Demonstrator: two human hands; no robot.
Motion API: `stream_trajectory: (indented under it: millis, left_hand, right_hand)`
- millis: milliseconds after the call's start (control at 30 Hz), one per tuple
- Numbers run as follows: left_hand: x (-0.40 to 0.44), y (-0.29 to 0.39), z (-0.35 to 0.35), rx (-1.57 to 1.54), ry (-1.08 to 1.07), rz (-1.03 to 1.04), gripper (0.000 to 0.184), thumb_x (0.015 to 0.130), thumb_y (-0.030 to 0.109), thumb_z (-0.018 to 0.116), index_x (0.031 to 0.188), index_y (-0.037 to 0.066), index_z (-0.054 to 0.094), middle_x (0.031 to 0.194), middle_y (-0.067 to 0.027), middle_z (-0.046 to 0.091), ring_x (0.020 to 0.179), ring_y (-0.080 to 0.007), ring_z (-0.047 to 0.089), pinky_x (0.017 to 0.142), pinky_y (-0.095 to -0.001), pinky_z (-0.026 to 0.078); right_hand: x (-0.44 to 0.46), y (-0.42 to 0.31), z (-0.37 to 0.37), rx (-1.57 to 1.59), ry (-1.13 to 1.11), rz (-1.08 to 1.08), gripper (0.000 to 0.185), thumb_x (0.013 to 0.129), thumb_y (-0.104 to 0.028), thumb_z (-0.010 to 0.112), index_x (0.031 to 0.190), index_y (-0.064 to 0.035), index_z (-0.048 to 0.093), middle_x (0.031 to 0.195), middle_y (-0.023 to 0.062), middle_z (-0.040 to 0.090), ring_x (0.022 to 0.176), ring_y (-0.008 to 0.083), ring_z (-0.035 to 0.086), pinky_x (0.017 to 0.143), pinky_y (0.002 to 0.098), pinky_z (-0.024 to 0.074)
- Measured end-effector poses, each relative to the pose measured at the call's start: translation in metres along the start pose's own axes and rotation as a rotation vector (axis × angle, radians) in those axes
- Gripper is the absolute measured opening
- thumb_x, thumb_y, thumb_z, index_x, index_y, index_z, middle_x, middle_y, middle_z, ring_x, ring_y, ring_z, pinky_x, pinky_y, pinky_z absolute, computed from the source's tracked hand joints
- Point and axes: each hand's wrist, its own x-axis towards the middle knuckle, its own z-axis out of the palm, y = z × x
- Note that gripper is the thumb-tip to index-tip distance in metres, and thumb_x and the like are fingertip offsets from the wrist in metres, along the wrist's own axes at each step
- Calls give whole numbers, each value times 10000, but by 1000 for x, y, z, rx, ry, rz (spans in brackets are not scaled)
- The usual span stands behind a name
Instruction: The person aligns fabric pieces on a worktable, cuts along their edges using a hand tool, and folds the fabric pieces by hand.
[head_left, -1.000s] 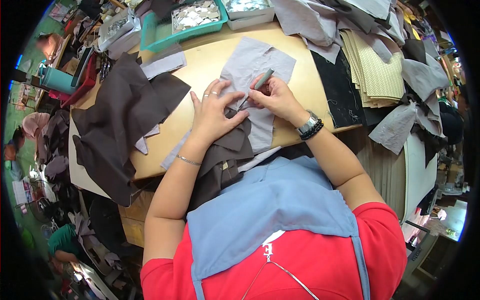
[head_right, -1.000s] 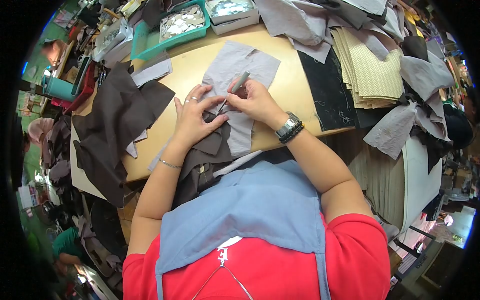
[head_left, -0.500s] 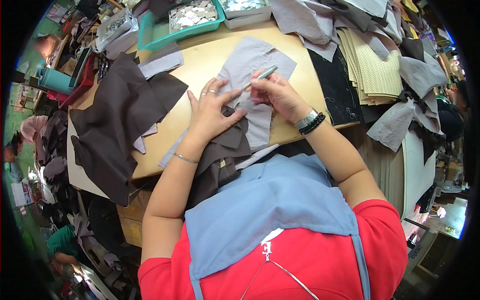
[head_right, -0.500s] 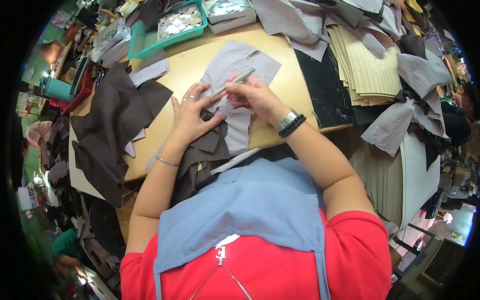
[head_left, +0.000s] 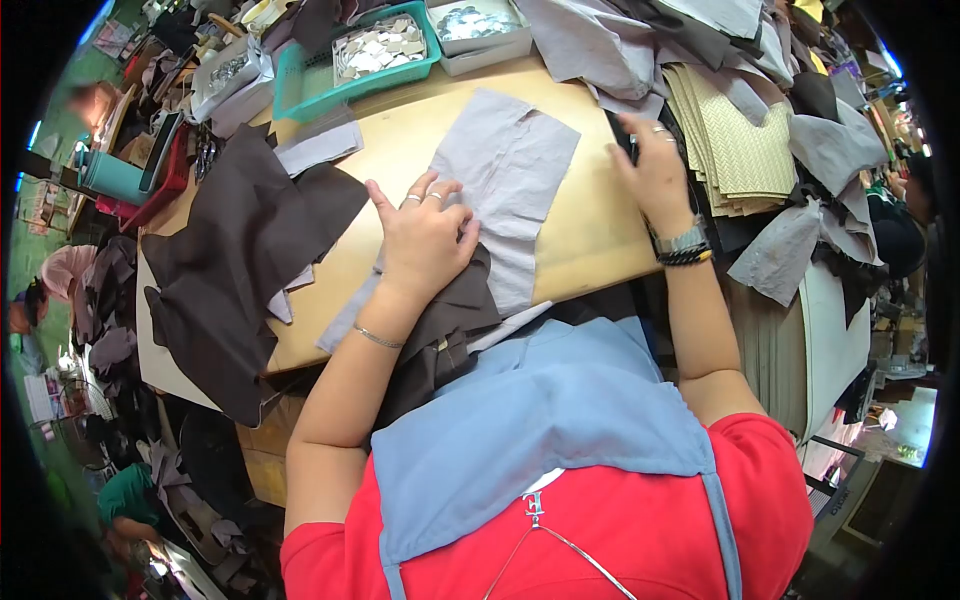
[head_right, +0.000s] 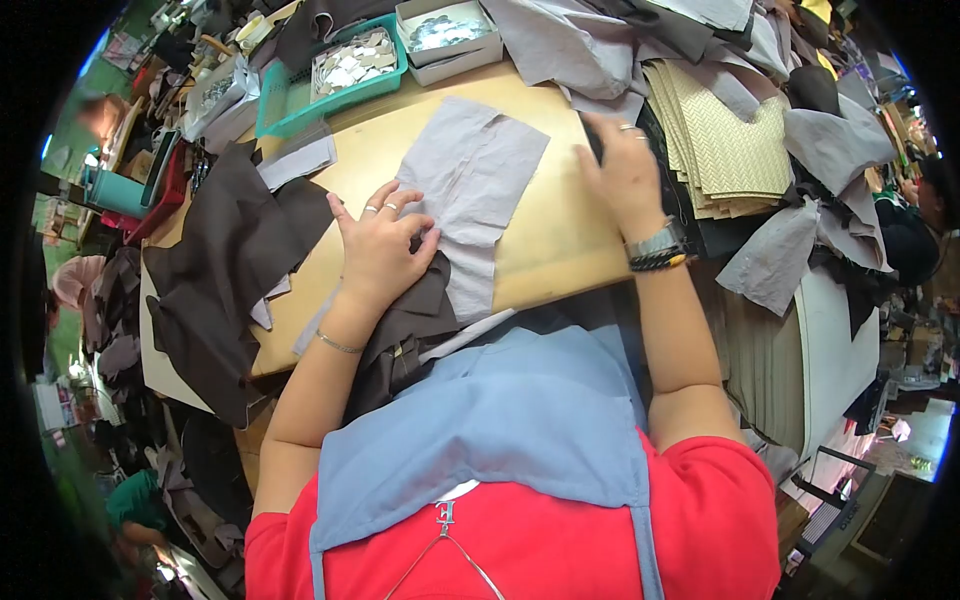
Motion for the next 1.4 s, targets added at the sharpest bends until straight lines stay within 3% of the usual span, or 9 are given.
stream_trajectory:
  millis: [200, 367, 500, 600, 900, 1000, 1100, 1200, 1400]
  left_hand:
    - [10, 3, 3, 134, 45, 109, 126, 835, 261, 686, 789, 144, 701, 993, 29, 666, 1108, -196, 599, 1053, -780, 132]
    - [4, -2, 11, 106, 59, 18, 142, 884, 260, 654, 862, 121, 671, 953, 5, 661, 1030, -216, 610, 1034, -767, 205]
    - [6, -14, 11, -288, -102, -342, 154, 910, 270, 625, 896, 125, 675, 983, -29, 662, 1108, -280, 579, 1033, -792, 180]
    - [9, -10, 6, -235, -122, -347, 161, 900, 294, 662, 879, 135, 681, 932, 9, 660, 1018, -243, 598, 1057, -753, 190]
    - [26, -11, 2, 162, -13, 207, 136, 840, 263, 661, 780, 145, 692, 920, -2, 650, 1019, -224, 609, 1072, -756, 177]
    - [28, -11, 10, 130, 15, 65, 145, 853, 269, 653, 796, 141, 689, 906, -13, 644, 997, -227, 618, 1071, -745, 191]
    - [23, -16, 20, -282, -89, -322, 130, 860, 278, 678, 808, 159, 678, 893, 0, 657, 958, -221, 618, 1068, -730, 188]
    - [17, -9, 22, -321, -86, -358, 134, 853, 291, 695, 822, 161, 686, 917, 17, 659, 994, -222, 607, 1054, -756, 171]
    - [11, -5, 8, -47, -13, -69, 164, 808, 340, 748, 861, 188, 712, 993, 59, 658, 1117, -205, 563, 1046, -795, 125]
  right_hand:
    - [-15, -91, 30, 467, -310, -454, 240, 826, -249, 731, 962, -61, 666, 1018, 96, 680, 986, 269, 639, 908, 391, 488]
    - [-27, -89, 44, 532, -423, -388, 266, 829, -238, 748, 1014, -64, 671, 1068, 79, 668, 1013, 268, 623, 935, 388, 474]
    - [-28, -87, 42, 538, -429, -412, 278, 829, -266, 755, 1000, -64, 671, 1071, 74, 671, 1017, 263, 625, 934, 388, 475]
    - [-29, -87, 41, 563, -434, -392, 295, 822, -287, 764, 991, -64, 670, 1082, 75, 674, 1018, 266, 627, 932, 386, 478]
    - [-29, -91, 38, 531, -425, -386, 381, 798, -322, 783, 1063, -70, 677, 1083, 88, 672, 1021, 281, 623, 931, 384, 479]
    - [-31, -91, 39, 496, -406, -421, 404, 806, -349, 767, 1084, -69, 679, 1077, 85, 669, 1026, 275, 618, 932, 384, 472]
    - [-30, -90, 41, 497, -410, -434, 402, 822, -390, 740, 1053, -66, 685, 1068, 80, 667, 1025, 264, 616, 919, 380, 470]
    - [-30, -89, 38, 530, -403, -416, 368, 832, -370, 733, 1033, -66, 677, 1041, 88, 664, 1004, 273, 620, 901, 387, 475]
    - [-13, -81, 49, 648, -463, -195, 197, 861, -183, 707, 1002, -57, 652, 962, 108, 660, 889, 300, 643, 794, 389, 515]
